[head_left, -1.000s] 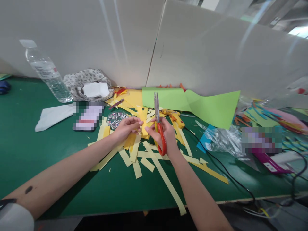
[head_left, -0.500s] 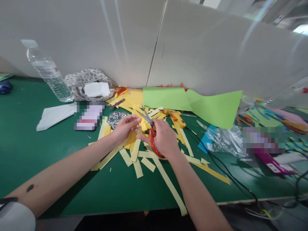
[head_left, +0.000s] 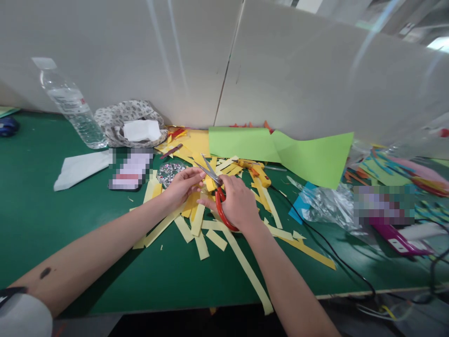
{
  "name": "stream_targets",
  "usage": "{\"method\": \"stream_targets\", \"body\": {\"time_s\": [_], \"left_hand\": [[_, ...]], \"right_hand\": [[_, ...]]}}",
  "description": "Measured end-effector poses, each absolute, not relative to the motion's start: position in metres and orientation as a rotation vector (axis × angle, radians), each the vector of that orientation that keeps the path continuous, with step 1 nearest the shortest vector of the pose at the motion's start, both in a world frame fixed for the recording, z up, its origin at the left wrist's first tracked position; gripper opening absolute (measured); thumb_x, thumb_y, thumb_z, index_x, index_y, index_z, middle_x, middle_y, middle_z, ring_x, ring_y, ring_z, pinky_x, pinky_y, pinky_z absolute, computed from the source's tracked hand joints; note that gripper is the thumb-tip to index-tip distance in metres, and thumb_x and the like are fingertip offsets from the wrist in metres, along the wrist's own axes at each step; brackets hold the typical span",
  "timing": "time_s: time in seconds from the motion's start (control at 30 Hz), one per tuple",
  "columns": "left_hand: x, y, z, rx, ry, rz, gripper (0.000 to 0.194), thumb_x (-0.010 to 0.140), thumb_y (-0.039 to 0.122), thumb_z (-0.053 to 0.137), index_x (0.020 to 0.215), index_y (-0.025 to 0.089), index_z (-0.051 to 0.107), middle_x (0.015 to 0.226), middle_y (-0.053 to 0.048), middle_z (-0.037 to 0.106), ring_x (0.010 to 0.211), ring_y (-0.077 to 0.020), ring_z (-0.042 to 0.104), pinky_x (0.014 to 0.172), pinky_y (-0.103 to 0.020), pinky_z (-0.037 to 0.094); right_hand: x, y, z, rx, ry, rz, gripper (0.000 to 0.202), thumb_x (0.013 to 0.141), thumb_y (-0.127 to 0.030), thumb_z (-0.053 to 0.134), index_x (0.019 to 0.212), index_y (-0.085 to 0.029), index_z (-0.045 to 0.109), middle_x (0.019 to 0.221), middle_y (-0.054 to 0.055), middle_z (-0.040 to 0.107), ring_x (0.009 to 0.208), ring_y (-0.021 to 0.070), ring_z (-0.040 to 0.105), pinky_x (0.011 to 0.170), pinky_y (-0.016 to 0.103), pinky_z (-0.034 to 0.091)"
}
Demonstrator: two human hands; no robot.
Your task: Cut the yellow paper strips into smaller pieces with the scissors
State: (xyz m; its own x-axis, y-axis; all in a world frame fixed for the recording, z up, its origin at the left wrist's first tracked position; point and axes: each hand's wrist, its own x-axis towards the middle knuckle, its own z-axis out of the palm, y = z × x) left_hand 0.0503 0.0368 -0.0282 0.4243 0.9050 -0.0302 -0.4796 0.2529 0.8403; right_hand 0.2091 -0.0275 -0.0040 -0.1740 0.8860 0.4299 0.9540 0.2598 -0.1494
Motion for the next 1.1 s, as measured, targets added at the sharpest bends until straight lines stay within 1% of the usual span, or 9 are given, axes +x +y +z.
{"method": "stream_targets", "body": {"time_s": [0.3, 0.6, 1.1], "left_hand": [[0.0505, 0.0378, -0.0296, 0.854, 0.588, 1.006, 0.018, 0.067, 0.022, 0.074, 0.078, 0.014, 0.063, 0.061, 0.003, 0.058, 0.053, -0.0038, 0.055, 0.046, -0.011, 0.043], [0.0492, 0.0369, -0.0274, 0.832, 0.568, 0.987, 0.016, 0.068, 0.020, 0.073, 0.078, 0.014, 0.063, 0.058, 0.003, 0.058, 0.049, -0.0033, 0.055, 0.046, -0.011, 0.044], [0.0482, 0.0376, -0.0281, 0.804, 0.517, 0.970, 0.010, 0.070, 0.017, 0.071, 0.076, 0.014, 0.063, 0.054, 0.003, 0.059, 0.046, -0.0040, 0.055, 0.045, -0.011, 0.045]], "right_hand": [[0.2094, -0.0277, -0.0031, -1.652, -2.094, -0.198, 0.055, 0.070, -0.071, 0.048, 0.091, -0.020, 0.050, 0.078, 0.004, 0.059, 0.071, 0.0182, 0.054, 0.054, 0.025, 0.031], [0.2090, -0.0285, -0.0015, -1.647, -2.078, -0.179, 0.051, 0.070, -0.069, 0.050, 0.084, -0.020, 0.049, 0.069, 0.001, 0.056, 0.060, 0.0130, 0.048, 0.050, 0.022, 0.027], [0.2078, -0.0299, -0.0008, -1.590, -2.074, -0.163, 0.047, 0.073, -0.065, 0.049, 0.083, -0.019, 0.051, 0.067, 0.002, 0.056, 0.058, 0.0126, 0.047, 0.052, 0.023, 0.029]]}}
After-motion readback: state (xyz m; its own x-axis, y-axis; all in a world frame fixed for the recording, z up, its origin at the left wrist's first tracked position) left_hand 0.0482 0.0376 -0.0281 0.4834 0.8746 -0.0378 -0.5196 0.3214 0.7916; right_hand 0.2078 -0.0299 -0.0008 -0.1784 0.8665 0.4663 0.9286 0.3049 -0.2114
